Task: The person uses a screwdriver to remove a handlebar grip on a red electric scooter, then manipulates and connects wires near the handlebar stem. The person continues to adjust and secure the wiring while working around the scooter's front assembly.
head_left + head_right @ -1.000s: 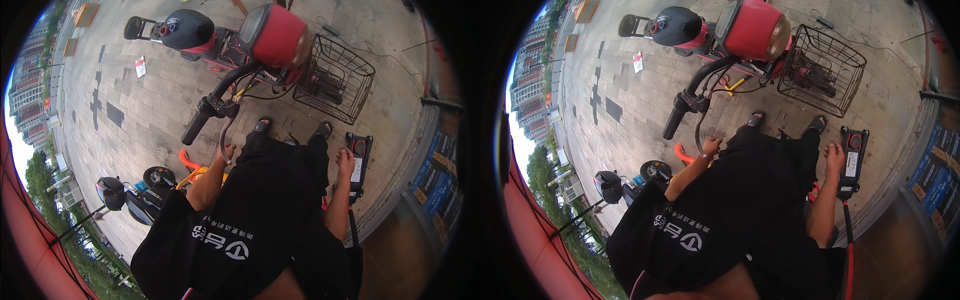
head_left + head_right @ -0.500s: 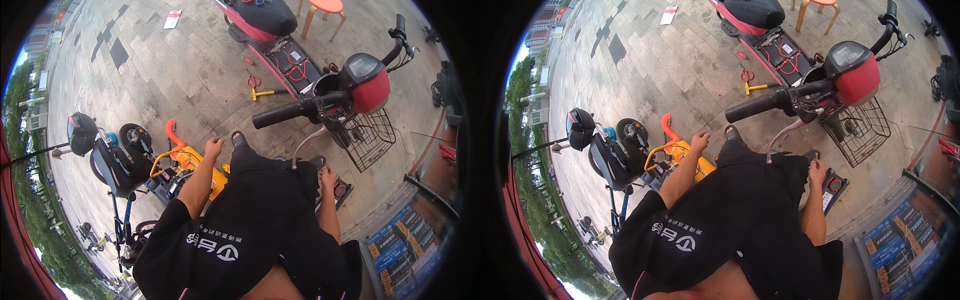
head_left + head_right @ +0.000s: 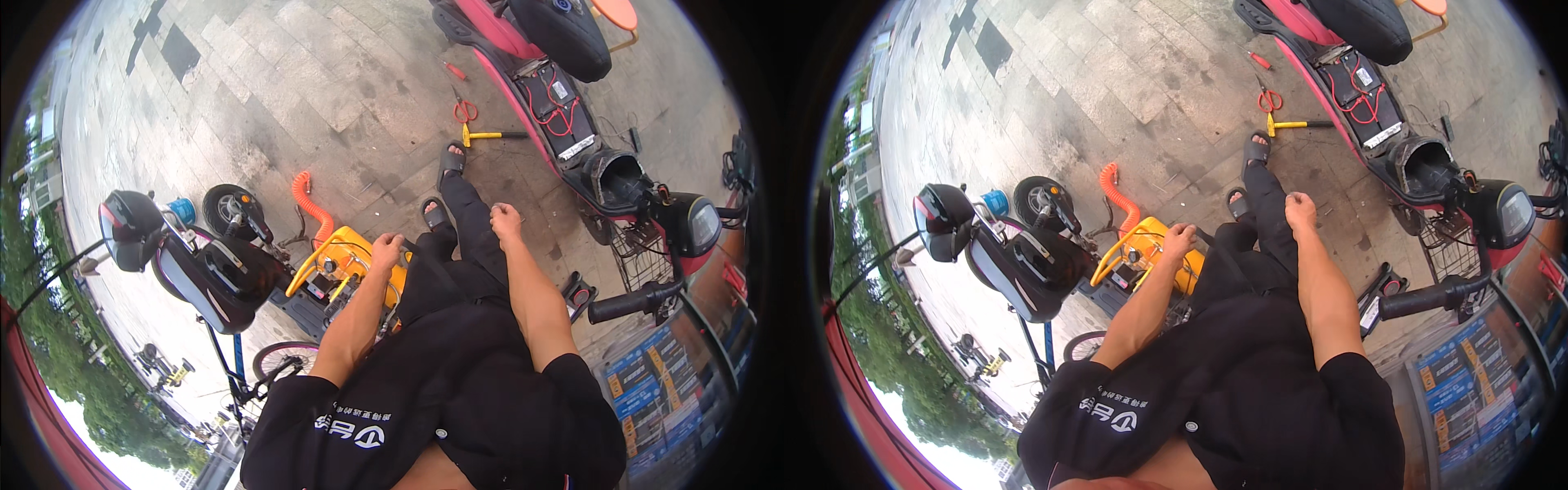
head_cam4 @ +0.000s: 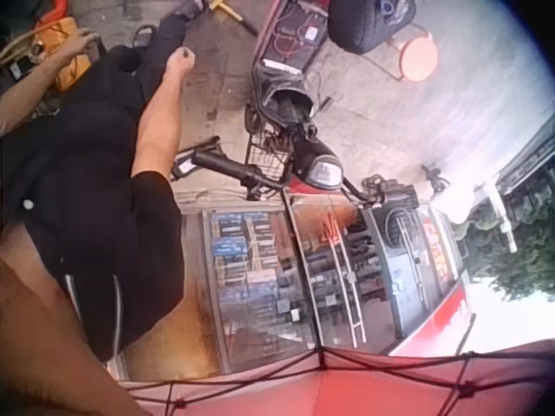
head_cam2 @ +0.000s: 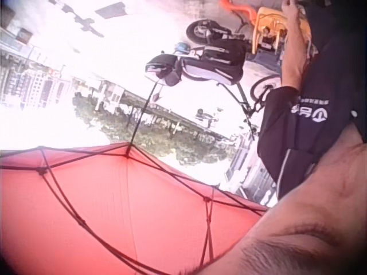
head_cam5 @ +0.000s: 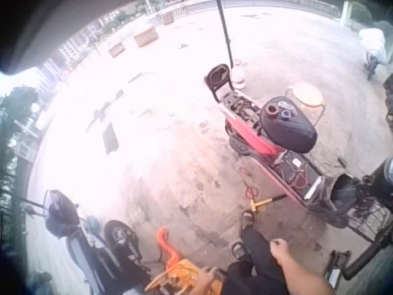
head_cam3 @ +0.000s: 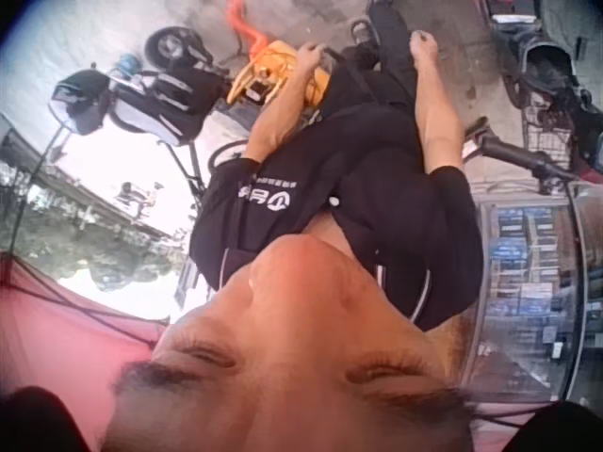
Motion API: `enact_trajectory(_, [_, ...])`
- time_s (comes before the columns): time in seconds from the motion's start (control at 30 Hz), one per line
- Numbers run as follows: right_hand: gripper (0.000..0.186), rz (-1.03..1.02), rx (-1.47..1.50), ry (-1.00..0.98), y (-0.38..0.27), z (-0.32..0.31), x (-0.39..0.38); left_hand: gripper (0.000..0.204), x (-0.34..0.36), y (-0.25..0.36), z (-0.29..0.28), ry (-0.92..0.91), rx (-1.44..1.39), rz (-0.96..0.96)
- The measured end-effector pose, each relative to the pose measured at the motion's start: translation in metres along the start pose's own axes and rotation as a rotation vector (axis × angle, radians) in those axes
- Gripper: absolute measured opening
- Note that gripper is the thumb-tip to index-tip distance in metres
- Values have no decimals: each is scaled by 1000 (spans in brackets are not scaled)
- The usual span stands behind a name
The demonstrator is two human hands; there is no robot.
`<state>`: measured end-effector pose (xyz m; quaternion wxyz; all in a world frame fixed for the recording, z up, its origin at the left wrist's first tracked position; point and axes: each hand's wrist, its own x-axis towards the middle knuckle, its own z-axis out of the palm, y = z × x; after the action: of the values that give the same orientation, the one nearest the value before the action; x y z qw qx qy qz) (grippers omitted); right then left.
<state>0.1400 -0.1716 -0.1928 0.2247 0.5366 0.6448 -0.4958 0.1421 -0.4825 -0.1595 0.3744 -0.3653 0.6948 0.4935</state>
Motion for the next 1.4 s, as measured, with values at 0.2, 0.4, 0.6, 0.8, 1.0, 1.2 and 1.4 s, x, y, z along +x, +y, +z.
enact_trajectory(0.2, [31,-85,-171,-237,-60,143,63,32,70,91,6,-12,-360,-60])
enact_trajectory(0.4, [31,-40,-380,-159,-82,187,228,26,135,97,-16,-128,-390,-329])
enact_trajectory(0.6, [34,-110,-593,4,-70,228,452,25,204,111,-24,-15,-255,-452])
enact_trajectory(0.8, [50,-262,-874,226,-61,270,567,11,204,135,-22,62,-74,-234])
enact_trajectory(1.0, [55,-132,-1028,207,-93,285,551,12,224,140,-36,-16,71,-6])
enact_trajectory(1.2, [52,-52,-744,-31,-142,307,429,10,232,137,-60,-67,-26,-114])
enact_trajectory(1.4, [37,-112,-584,-405,-279,307,166,22,238,202,-120,-3,-404,-567])
